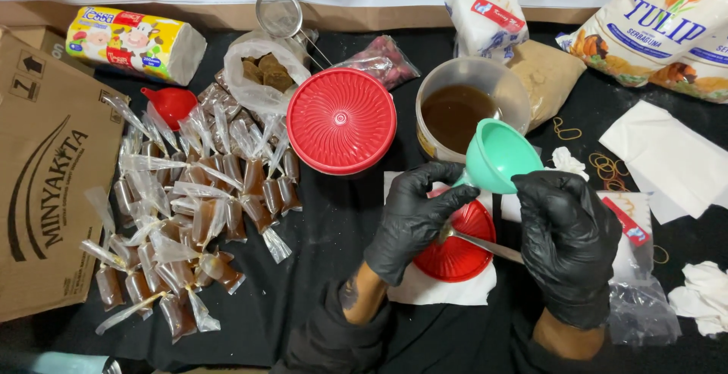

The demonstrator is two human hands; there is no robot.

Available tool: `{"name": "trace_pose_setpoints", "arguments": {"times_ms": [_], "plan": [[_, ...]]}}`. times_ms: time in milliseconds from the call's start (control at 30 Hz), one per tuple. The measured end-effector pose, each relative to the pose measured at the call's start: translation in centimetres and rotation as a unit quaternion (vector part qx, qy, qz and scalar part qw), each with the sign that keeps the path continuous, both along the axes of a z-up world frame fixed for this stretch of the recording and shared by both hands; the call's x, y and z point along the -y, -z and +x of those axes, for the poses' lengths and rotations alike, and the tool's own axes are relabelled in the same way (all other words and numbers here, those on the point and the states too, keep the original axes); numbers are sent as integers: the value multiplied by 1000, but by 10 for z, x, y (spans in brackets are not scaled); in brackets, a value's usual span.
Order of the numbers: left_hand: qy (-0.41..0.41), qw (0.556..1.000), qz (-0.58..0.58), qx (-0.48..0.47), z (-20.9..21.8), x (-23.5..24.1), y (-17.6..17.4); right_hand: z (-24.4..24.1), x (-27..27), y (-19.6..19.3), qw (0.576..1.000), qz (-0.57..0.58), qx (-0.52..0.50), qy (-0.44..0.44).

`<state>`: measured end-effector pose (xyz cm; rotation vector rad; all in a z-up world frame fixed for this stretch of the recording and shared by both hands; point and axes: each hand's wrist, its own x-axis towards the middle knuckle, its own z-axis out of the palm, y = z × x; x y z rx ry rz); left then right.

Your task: Filling and sealing small plastic bags with liquid using a funnel and ladle.

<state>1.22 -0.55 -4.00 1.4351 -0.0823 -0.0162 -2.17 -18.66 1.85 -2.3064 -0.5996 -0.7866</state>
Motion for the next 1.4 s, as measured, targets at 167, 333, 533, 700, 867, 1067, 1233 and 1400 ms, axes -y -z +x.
{"name": "trace_pose_setpoints", "arguments": {"times_ms": [167, 333, 533, 700, 867, 1067, 1233, 1400], "plan": [[58, 998, -5, 18, -4, -11, -18, 5, 1, 7, 997, 65, -12, 42], [57, 994, 81, 50, -2, -12, -16, 0, 4, 6, 991, 116, -7, 61], [-12, 998, 51, 33, -3, 4, -3, -1, 10, -1, 998, 39, -22, 38], [-46, 992, 105, 61, -5, 7, -2, 2, 9, 1, 1000, -2, 7, 2], [78, 994, 35, 69, -6, -13, -20, -1, 8, 4, 998, 47, 9, 42], [82, 996, -33, 29, -1, -8, -8, 0, 3, 0, 999, 34, -5, 6], [48, 997, -29, 58, -2, -2, 4, 6, 7, 4, 1000, 6, -23, 5], [-50, 994, 59, 72, 7, -3, 14, 26, 2, -1, 999, -12, -14, -37]]}}
